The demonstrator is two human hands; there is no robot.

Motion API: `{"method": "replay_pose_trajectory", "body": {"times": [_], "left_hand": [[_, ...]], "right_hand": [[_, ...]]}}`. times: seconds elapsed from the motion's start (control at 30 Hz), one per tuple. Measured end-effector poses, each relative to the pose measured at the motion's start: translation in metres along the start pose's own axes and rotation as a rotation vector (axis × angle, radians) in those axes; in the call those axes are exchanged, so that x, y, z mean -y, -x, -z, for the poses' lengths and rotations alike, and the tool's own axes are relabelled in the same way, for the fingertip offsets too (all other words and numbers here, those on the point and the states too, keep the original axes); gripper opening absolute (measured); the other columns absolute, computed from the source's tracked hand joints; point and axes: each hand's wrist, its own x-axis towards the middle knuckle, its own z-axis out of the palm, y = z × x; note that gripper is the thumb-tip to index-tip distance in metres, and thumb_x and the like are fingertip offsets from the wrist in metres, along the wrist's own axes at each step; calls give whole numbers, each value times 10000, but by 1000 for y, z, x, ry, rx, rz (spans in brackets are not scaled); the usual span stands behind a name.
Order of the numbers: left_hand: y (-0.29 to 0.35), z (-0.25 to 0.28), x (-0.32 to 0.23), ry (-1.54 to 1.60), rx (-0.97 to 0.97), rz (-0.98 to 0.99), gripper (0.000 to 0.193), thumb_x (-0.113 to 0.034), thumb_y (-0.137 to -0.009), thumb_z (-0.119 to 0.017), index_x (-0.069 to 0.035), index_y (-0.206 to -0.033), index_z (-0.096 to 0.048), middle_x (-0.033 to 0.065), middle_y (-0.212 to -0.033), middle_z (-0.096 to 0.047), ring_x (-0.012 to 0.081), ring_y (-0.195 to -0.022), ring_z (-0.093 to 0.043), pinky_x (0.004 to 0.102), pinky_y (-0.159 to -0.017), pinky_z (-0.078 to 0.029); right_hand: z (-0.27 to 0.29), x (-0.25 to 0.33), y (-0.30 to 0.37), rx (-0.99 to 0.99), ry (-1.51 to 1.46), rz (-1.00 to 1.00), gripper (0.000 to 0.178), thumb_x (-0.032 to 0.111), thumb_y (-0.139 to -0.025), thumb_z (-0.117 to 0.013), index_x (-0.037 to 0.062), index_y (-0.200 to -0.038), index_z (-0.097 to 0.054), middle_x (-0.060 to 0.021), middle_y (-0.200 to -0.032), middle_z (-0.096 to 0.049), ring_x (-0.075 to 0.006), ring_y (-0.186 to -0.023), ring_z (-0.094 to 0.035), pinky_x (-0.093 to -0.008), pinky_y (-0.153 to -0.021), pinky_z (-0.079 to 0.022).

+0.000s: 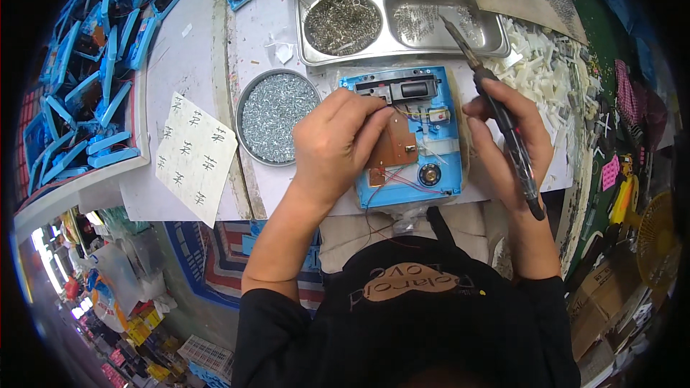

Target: The person is assembling electronic components, specifically soldering wires and using an electric screwdriver to assemble a device inside a blue plastic housing.

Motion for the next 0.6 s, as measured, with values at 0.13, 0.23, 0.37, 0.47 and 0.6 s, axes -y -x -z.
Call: {"method": "replay_pose_trajectory", "body": {"times": [0.13,0.23,0.37,0.47,0.6], "left_hand": [[-6,14,2,113,125,0,132,-49,-833,-785,-34,-937,-706,91,-916,-725,243,-750,-708,318,-628,-562],[-9,16,20,359,371,19,160,-52,-830,-781,-37,-964,-694,94,-954,-727,261,-783,-713,332,-651,-570],[-21,18,33,288,482,-288,199,-6,-804,-784,-52,-981,-704,89,-1006,-738,226,-804,-717,307,-679,-576],[-28,18,32,185,497,-456,225,-29,-786,-777,-51,-993,-691,90,-1034,-717,266,-879,-712,348,-718,-591],[-36,18,30,67,561,-566,173,-70,-790,-744,-34,-945,-676,98,-1088,-680,287,-977,-690,367,-735,-595]], "right_hand": [[10,4,18,32,2,-120,451,-74,-892,-683,-33,-1333,-592,-127,-1039,-723,-163,-993,-691,-303,-940,-512],[11,5,21,46,-1,-168,458,-80,-891,-682,-37,-1335,-581,-133,-1057,-717,-173,-1020,-684,-319,-975,-501],[12,7,21,63,-18,-183,439,-78,-891,-685,-34,-1318,-595,-136,-1045,-721,-171,-1003,-687,-309,-957,-504],[11,1,19,24,0,-97,395,-49,-895,-693,-32,-1287,-644,-117,-978,-745,-137,-900,-706,-260,-835,-537],[17,2,21,2,26,-140,395,-47,-892,-697,-28,-1284,-651,-114,-979,-744,-140,-904,-707,-262,-842,-538]]}}
